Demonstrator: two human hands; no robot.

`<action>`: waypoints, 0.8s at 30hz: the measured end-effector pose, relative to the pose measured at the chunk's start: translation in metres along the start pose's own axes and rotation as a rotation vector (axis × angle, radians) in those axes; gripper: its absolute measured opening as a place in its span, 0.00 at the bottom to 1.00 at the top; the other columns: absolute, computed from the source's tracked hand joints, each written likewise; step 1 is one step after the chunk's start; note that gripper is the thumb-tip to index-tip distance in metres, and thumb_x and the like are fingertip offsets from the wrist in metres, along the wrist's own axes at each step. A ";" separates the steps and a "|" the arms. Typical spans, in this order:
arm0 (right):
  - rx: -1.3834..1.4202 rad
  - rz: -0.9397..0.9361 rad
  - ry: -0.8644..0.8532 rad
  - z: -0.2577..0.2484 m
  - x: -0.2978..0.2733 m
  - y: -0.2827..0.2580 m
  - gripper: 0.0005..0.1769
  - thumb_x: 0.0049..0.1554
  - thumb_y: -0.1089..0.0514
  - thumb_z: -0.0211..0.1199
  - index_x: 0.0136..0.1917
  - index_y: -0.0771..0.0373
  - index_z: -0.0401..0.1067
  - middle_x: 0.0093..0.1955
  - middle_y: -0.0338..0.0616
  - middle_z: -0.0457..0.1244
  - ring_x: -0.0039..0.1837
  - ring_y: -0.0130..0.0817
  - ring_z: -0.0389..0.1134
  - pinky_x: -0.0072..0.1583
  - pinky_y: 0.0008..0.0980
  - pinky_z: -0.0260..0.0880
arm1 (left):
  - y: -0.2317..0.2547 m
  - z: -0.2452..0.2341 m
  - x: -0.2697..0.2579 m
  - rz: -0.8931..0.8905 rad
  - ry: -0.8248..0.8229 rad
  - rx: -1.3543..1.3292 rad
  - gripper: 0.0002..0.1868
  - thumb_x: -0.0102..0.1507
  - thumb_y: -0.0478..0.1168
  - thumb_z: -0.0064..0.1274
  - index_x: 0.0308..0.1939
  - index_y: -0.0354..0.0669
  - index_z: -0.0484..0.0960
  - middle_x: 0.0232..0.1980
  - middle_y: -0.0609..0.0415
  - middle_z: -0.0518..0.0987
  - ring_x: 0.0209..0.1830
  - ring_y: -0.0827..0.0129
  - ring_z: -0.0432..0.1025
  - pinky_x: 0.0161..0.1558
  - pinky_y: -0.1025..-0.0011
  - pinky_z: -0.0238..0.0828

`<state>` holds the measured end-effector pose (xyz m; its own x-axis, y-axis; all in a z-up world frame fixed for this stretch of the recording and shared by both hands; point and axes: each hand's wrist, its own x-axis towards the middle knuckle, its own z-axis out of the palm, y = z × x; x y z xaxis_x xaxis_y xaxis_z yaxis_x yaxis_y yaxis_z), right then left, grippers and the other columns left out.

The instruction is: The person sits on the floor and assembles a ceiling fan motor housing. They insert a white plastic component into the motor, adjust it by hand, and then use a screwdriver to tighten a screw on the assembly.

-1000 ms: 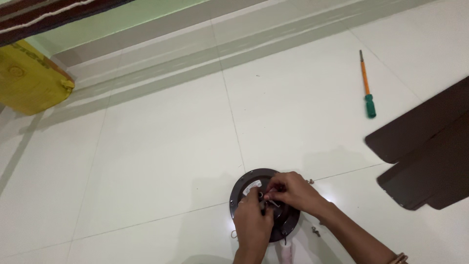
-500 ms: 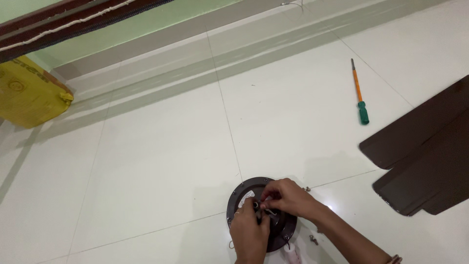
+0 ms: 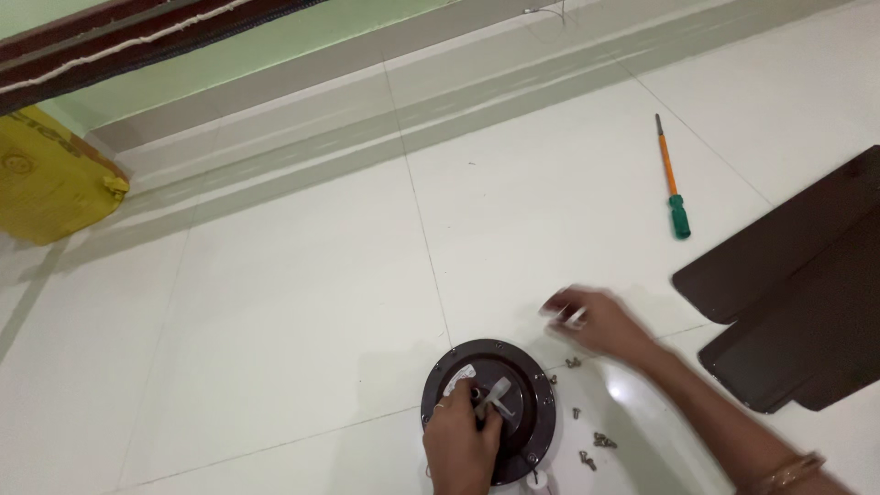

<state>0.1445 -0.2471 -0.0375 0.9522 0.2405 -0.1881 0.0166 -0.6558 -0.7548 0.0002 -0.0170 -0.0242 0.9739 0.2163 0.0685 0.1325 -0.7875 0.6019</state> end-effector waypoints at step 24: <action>-0.648 0.473 0.292 -0.122 0.128 0.171 0.20 0.62 0.50 0.62 0.66 0.51 0.76 0.58 0.51 0.71 0.60 0.48 0.74 0.61 0.49 0.77 | -0.067 0.027 0.024 0.110 -0.234 0.080 0.27 0.50 0.45 0.67 0.53 0.52 0.82 0.41 0.49 0.84 0.38 0.59 0.81 0.42 0.60 0.79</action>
<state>0.3064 -0.4159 -0.1137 0.9419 -0.2971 -0.1564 -0.3158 -0.9421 -0.1126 0.0194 0.0253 -0.0843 0.9981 -0.0052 -0.0615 0.0286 -0.8439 0.5357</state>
